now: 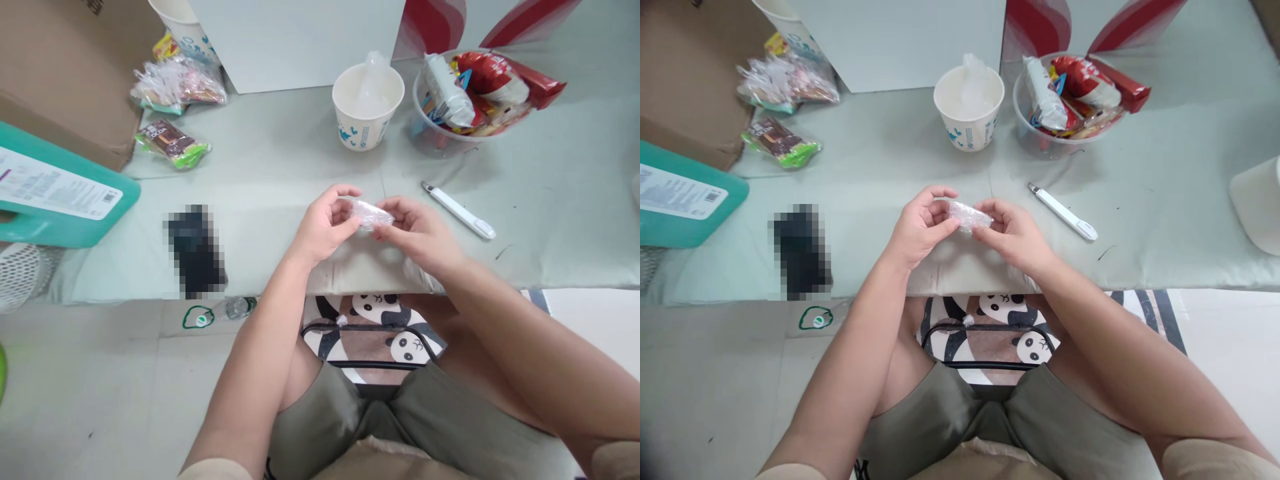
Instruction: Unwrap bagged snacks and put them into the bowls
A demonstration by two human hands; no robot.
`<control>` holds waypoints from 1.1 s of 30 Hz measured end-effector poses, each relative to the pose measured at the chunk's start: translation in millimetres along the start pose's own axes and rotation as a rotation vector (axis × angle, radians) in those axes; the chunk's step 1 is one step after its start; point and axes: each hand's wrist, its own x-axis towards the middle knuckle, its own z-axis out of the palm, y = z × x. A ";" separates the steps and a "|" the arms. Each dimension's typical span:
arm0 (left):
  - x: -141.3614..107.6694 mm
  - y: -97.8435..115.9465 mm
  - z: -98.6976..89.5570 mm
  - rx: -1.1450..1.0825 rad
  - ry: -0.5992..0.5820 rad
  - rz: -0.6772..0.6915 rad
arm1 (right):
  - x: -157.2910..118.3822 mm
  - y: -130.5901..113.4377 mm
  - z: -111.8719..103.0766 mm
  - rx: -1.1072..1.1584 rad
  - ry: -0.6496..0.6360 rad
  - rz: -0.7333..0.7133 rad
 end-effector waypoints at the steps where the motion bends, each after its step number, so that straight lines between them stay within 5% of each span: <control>1: 0.3 0.2 -1.3 0.007 0.007 -0.005 | 0.2 -0.3 0.8 -0.019 -0.006 0.003; 6: 0.1 0.3 -7.0 0.099 -0.036 -0.010 | -3.3 -1.4 11.1 -0.091 0.028 -0.004; 11: -2.4 1.4 -13.5 0.155 0.105 0.104 | 8.3 -19.4 14.2 -0.450 0.098 -0.205; 15: -3.1 7.3 -21.8 0.098 0.289 0.071 | 52.6 -66.2 -1.8 -0.804 0.325 -0.478; 18: -2.9 11.8 -25.6 0.069 0.297 0.029 | 98.4 -102.6 -12.3 -1.044 0.436 -0.508; 23: -2.3 10.6 -22.6 0.082 0.268 0.039 | 158.1 -120.8 -13.9 -1.265 0.290 -0.365; 28: -4.0 6.9 -19.4 0.087 0.249 0.063 | 206.4 -106.8 -20.8 -1.336 0.120 -0.167; 33: -6.8 9.8 -20.7 0.102 0.240 0.042 | 245.8 -89.7 -38.8 -1.229 0.067 -0.136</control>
